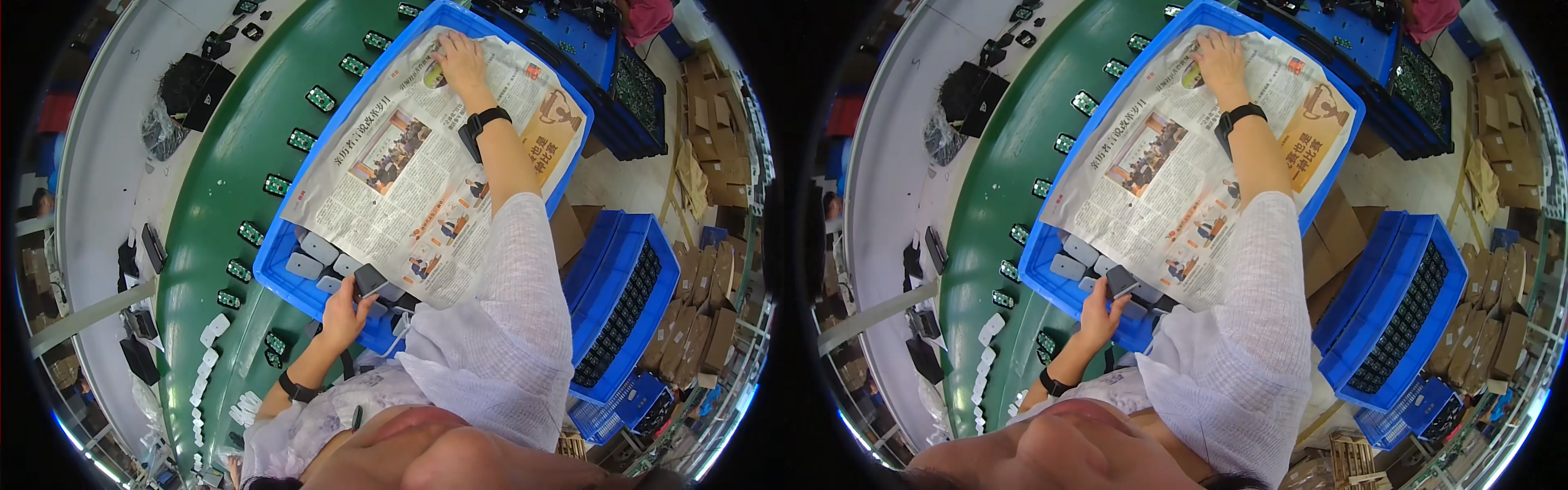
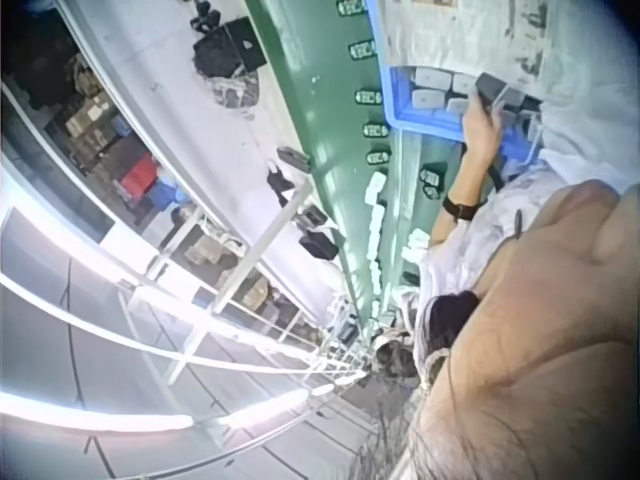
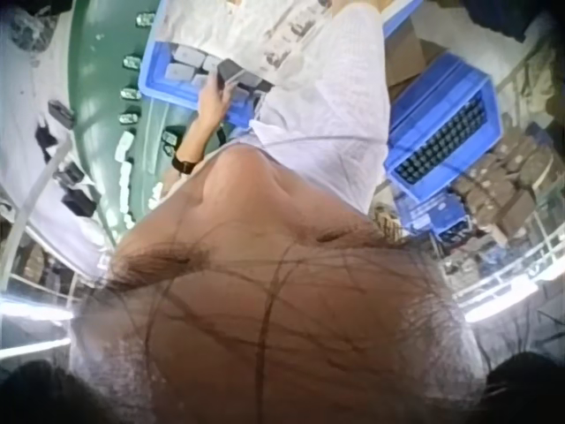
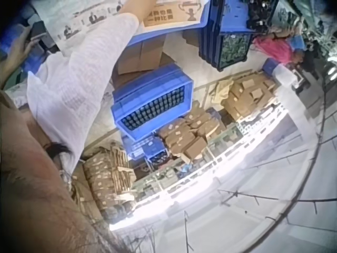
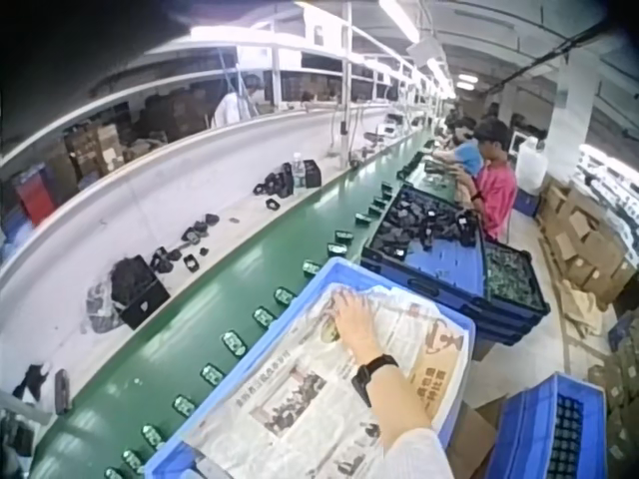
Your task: Assembling electronic components into plastic housings on a production line.
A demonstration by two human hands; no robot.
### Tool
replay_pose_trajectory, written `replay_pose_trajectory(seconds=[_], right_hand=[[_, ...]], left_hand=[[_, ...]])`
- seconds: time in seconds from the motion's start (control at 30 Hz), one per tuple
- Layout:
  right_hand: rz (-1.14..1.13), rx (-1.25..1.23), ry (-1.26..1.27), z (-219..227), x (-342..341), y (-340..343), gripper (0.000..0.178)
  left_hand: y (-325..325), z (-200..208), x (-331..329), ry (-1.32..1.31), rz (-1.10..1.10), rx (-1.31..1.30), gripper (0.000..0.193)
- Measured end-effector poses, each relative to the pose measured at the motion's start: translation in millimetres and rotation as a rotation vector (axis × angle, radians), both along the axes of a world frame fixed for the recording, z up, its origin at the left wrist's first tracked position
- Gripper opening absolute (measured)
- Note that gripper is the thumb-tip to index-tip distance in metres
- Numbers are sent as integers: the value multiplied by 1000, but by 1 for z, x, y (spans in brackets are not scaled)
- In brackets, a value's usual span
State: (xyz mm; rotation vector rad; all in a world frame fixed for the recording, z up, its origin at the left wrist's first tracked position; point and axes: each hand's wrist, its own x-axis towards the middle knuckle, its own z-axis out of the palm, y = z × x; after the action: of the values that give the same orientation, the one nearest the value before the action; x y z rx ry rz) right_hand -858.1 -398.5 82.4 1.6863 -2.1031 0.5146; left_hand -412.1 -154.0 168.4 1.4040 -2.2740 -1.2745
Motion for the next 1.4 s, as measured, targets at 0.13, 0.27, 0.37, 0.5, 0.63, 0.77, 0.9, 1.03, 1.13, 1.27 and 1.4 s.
replay_pose_trajectory(seconds=[0.13,0.27,0.37,0.5,0.63,0.77,0.9,1.03,1.13,1.27,1.4], right_hand=[[29,-172,-28,12,10,18,46],[140,-272,-90,48,32,55,41],[310,-95,-406,88,85,103,37],[563,76,-871,121,182,195,35],[678,291,-1229,139,257,274,36],[531,302,-1593,148,306,317,38],[400,243,-1630,160,343,345,39],[387,259,-1592,154,349,366,39],[394,294,-1623,153,349,375,40],[445,348,-1588,153,338,365,40],[524,359,-1616,151,309,352,39]], left_hand=[[2,-2,2,35,3,-21,47],[2,-10,3,93,15,-33,44],[4,-15,10,255,149,155,38],[2,-8,16,634,331,364,28],[10,21,22,755,290,410,30],[32,44,35,716,210,367,32],[61,47,53,726,186,430,41],[82,47,60,783,184,482,41],[91,38,64,783,173,521,40],[89,29,54,805,233,409,41],[76,37,32,687,207,374,43]])
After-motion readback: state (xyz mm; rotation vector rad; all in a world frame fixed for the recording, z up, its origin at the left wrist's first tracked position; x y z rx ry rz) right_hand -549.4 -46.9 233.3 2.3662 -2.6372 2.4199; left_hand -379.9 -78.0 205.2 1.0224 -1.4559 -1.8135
